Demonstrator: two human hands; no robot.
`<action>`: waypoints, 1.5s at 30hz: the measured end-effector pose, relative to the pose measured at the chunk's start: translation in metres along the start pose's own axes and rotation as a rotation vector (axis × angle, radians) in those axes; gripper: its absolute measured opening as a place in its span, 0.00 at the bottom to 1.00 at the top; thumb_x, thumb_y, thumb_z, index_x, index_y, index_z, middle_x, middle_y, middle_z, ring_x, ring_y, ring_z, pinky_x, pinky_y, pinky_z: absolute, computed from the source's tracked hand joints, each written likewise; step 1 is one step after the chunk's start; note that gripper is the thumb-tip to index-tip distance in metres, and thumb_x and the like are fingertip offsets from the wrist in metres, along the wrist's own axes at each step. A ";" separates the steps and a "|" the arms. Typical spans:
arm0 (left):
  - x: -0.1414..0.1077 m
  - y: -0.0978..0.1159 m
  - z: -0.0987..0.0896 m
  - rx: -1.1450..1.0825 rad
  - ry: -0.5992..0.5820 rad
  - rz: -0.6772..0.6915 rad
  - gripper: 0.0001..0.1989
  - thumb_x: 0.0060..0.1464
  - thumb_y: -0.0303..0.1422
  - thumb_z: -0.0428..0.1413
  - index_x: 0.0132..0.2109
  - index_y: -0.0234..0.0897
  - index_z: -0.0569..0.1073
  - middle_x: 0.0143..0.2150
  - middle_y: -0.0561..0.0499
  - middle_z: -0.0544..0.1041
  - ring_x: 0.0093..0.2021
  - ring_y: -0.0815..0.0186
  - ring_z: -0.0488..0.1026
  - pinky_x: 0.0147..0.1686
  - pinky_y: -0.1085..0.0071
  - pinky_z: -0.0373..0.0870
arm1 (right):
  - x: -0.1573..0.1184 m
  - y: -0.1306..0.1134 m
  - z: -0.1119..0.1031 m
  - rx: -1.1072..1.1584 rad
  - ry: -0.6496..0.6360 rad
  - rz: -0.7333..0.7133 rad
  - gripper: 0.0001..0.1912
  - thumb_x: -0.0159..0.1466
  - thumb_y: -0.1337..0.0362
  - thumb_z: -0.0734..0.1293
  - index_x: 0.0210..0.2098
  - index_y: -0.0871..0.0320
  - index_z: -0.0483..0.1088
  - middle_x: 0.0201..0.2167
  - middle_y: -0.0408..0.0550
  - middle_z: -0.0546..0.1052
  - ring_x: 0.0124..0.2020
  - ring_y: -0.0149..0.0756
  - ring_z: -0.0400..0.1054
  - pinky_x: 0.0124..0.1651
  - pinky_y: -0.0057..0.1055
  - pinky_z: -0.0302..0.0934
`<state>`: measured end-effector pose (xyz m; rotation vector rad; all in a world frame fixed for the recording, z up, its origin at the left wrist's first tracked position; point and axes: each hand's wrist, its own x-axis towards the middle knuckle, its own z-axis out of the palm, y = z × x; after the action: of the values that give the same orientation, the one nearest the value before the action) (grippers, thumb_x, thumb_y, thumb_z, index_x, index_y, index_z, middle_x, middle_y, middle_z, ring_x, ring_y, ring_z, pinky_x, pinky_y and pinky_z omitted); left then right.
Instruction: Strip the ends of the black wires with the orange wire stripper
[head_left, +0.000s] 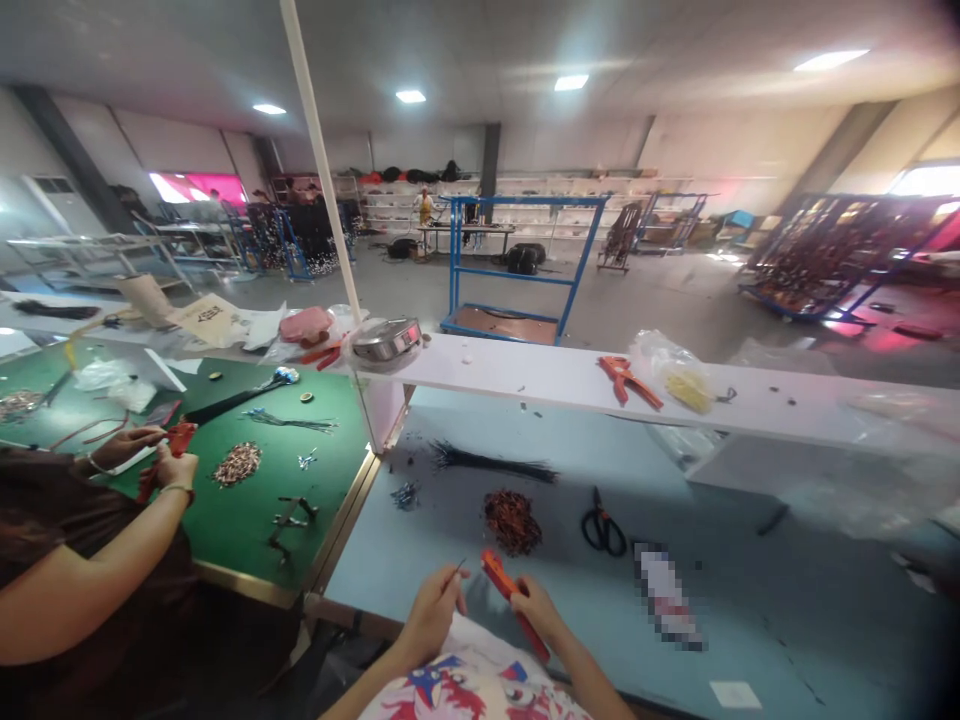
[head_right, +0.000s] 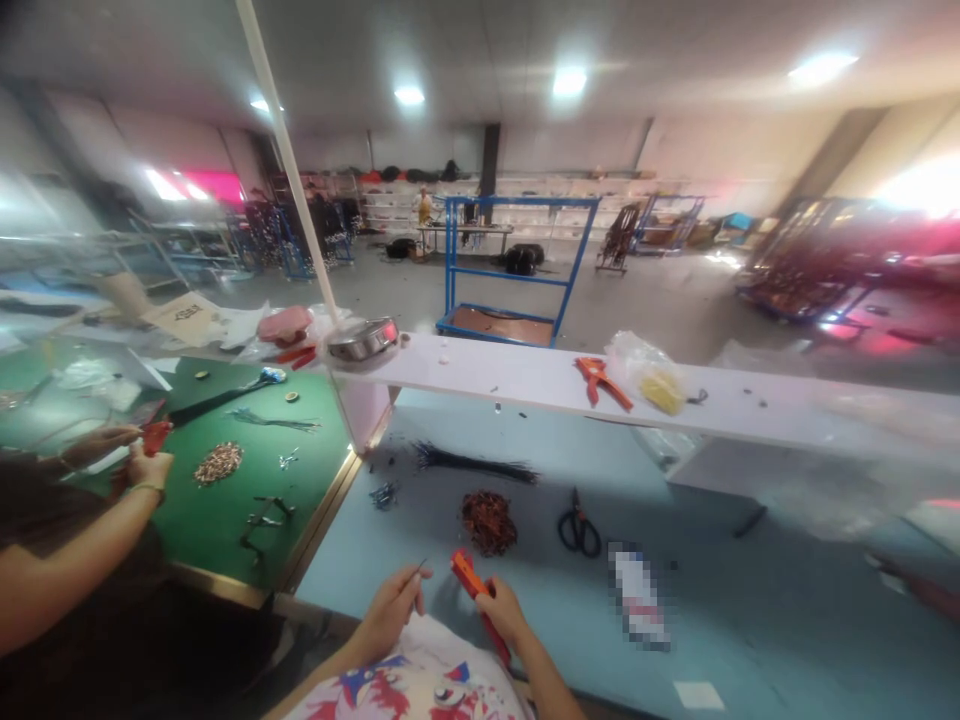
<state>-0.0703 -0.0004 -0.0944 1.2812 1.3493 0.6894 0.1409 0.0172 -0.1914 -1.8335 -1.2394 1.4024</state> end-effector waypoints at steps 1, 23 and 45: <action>0.000 0.001 0.002 -0.001 -0.004 0.004 0.23 0.55 0.45 0.42 0.44 0.33 0.71 0.23 0.54 0.68 0.26 0.68 0.64 0.32 0.71 0.61 | -0.002 -0.001 -0.001 0.051 -0.026 0.010 0.06 0.44 0.64 0.60 0.23 0.57 0.59 0.18 0.39 0.63 0.23 0.30 0.58 0.28 0.27 0.49; -0.003 0.049 0.026 0.087 0.483 0.167 0.08 0.54 0.38 0.47 0.31 0.42 0.66 0.26 0.52 0.73 0.26 0.64 0.69 0.29 0.68 0.65 | -0.047 -0.054 -0.051 0.499 -0.280 -0.044 0.16 0.46 0.60 0.66 0.36 0.50 0.68 0.31 0.43 0.73 0.31 0.38 0.68 0.29 0.31 0.55; 0.004 0.132 0.049 0.645 0.349 0.627 0.08 0.55 0.32 0.53 0.36 0.35 0.76 0.30 0.50 0.76 0.29 0.70 0.66 0.34 0.72 0.64 | -0.123 -0.094 -0.112 0.955 -0.559 0.007 0.22 0.54 0.62 0.71 0.46 0.63 0.65 0.34 0.49 0.73 0.30 0.32 0.70 0.31 0.30 0.65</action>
<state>0.0156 0.0235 0.0149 2.2367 1.5176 0.9762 0.2064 -0.0359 -0.0200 -0.8147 -0.5570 2.0902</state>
